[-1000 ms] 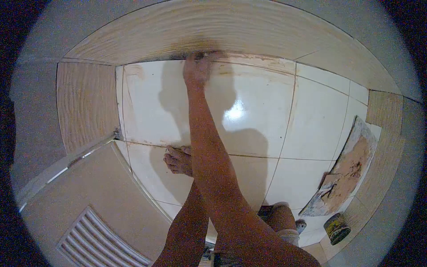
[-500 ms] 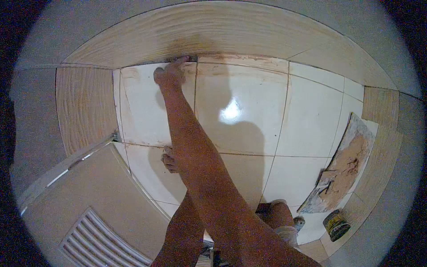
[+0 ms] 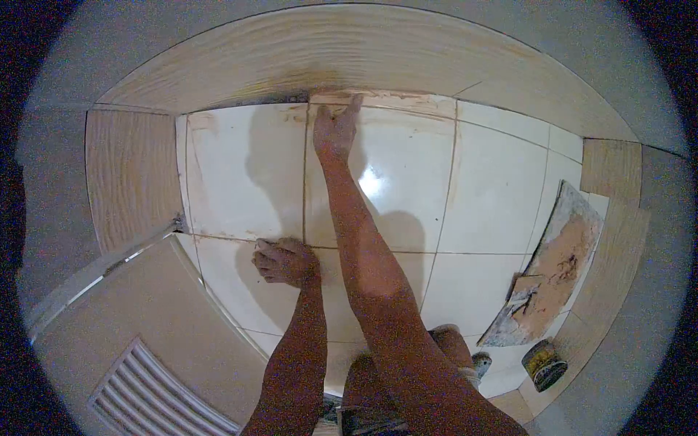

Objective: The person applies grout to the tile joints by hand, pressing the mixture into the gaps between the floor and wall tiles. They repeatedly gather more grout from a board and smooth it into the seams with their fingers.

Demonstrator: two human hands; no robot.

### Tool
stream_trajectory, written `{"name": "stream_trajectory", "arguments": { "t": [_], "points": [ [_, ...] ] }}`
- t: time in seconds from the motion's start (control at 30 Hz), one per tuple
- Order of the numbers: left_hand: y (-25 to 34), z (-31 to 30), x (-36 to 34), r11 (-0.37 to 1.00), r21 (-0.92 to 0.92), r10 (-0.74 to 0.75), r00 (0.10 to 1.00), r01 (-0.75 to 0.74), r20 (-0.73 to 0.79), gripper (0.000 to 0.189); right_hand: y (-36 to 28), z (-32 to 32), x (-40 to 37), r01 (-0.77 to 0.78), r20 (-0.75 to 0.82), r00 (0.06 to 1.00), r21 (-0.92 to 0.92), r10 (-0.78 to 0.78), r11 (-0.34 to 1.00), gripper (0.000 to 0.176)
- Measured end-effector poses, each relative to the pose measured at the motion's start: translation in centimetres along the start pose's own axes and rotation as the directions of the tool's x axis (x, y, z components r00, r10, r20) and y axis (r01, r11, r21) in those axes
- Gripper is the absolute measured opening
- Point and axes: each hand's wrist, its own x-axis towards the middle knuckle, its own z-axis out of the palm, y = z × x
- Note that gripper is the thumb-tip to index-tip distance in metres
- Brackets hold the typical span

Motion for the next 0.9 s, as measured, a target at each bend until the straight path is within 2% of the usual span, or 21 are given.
{"name": "stream_trajectory", "arguments": {
  "t": [0.07,0.1,0.13,0.2,0.23,0.3,0.37,0.4,0.47,0.5,0.53,0.6,0.63,0.67,0.7,0.77,0.8,0.83,0.87,0.9],
  "points": [
    [-0.3,0.7,-0.1,0.999,-0.015,0.042,0.995,-0.044,-0.090,0.052,1.0,1.3,1.9,0.151,-0.003,0.988,0.163,-0.152,0.975,0.059],
    [-0.3,0.7,0.0,0.999,-0.016,0.050,0.995,-0.052,-0.090,0.052,2.3,2.9,3.1,0.150,-0.011,0.989,0.165,-0.150,0.975,0.059],
    [-0.1,0.5,0.0,0.999,-0.023,0.023,0.998,-0.025,-0.065,0.052,4.1,5.1,4.3,0.338,0.074,0.941,-0.126,-0.331,0.933,0.061],
    [-0.2,0.8,-0.3,1.000,-0.029,0.004,0.999,-0.005,-0.034,0.052,4.3,7.2,3.7,0.500,0.201,0.865,-0.391,-0.459,0.773,0.064],
    [-0.6,1.3,-0.5,0.999,-0.004,0.032,0.996,-0.032,-0.078,0.052,3.1,7.7,2.2,0.298,0.173,0.949,-0.230,-0.262,0.927,0.064],
    [-0.3,1.3,-0.5,0.998,0.018,0.062,0.990,-0.061,-0.126,0.052,1.4,6.4,0.5,0.065,0.180,0.982,-0.051,-0.055,0.997,0.064],
    [0.5,-0.1,-0.1,1.000,-0.019,-0.015,0.999,0.015,-0.041,0.052,0.9,3.7,0.5,0.205,0.034,0.979,-0.194,-0.202,0.959,0.078],
    [0.4,0.2,-0.1,1.000,-0.016,-0.019,0.999,0.018,-0.043,0.052,0.2,1.9,1.3,0.205,0.039,0.979,-0.192,-0.202,0.960,0.078],
    [-0.5,1.0,-0.3,0.999,-0.012,0.044,0.996,-0.044,-0.073,0.051,-1.1,-1.3,2.5,-0.070,0.037,0.997,-0.055,0.072,0.996,0.073],
    [-0.7,0.9,-0.4,0.999,-0.009,0.042,0.997,-0.043,-0.069,0.051,-0.8,-1.2,2.6,-0.073,0.038,0.996,-0.059,0.075,0.996,0.073],
    [-0.6,0.9,-0.4,0.999,-0.005,0.048,0.995,-0.048,-0.083,0.051,-0.7,-1.0,2.9,0.123,0.056,0.992,-0.121,-0.117,0.985,0.055],
    [-0.3,1.0,-0.3,0.998,-0.010,0.055,0.994,-0.056,-0.099,0.051,-0.8,0.0,3.8,0.318,0.080,0.948,-0.177,-0.309,0.931,0.040],
    [-0.4,0.9,-0.4,0.999,0.005,0.046,0.996,-0.046,-0.079,0.052,-0.5,1.1,4.2,0.514,0.211,0.852,-0.504,-0.479,0.693,0.037],
    [-0.5,1.0,-0.4,0.999,0.018,0.039,0.998,-0.038,-0.059,0.052,-0.2,2.0,4.4,0.624,0.392,0.730,-0.716,-0.559,0.313,0.035],
    [-0.5,1.2,-0.5,0.999,0.017,0.043,0.997,-0.042,-0.057,0.052,0.5,2.4,4.2,0.620,0.389,0.733,-0.719,-0.558,0.314,0.035],
    [-0.8,1.4,-0.4,0.999,-0.022,0.047,0.997,-0.049,-0.067,0.054,1.5,2.9,3.1,0.604,0.245,0.754,-0.624,-0.610,0.496,0.034],
    [-0.9,1.3,-0.4,0.999,-0.021,0.048,0.997,-0.050,-0.066,0.054,0.9,2.0,2.4,0.603,0.245,0.755,-0.625,-0.608,0.497,0.034],
    [-0.8,1.2,-0.3,0.999,-0.017,0.040,0.998,-0.041,-0.048,0.055,-0.6,0.2,1.7,0.365,0.104,0.926,-0.485,-0.362,0.794,0.037],
    [-0.6,1.1,-0.4,0.999,-0.014,0.029,0.999,-0.030,-0.029,0.055,-1.4,-1.4,1.7,0.056,0.026,0.998,-0.284,-0.050,0.957,0.039],
    [-0.5,1.0,-0.4,1.000,-0.017,0.025,0.999,-0.026,-0.025,0.055,-1.2,-2.7,2.4,0.060,0.027,0.998,-0.289,-0.054,0.956,0.039]
  ]
}}
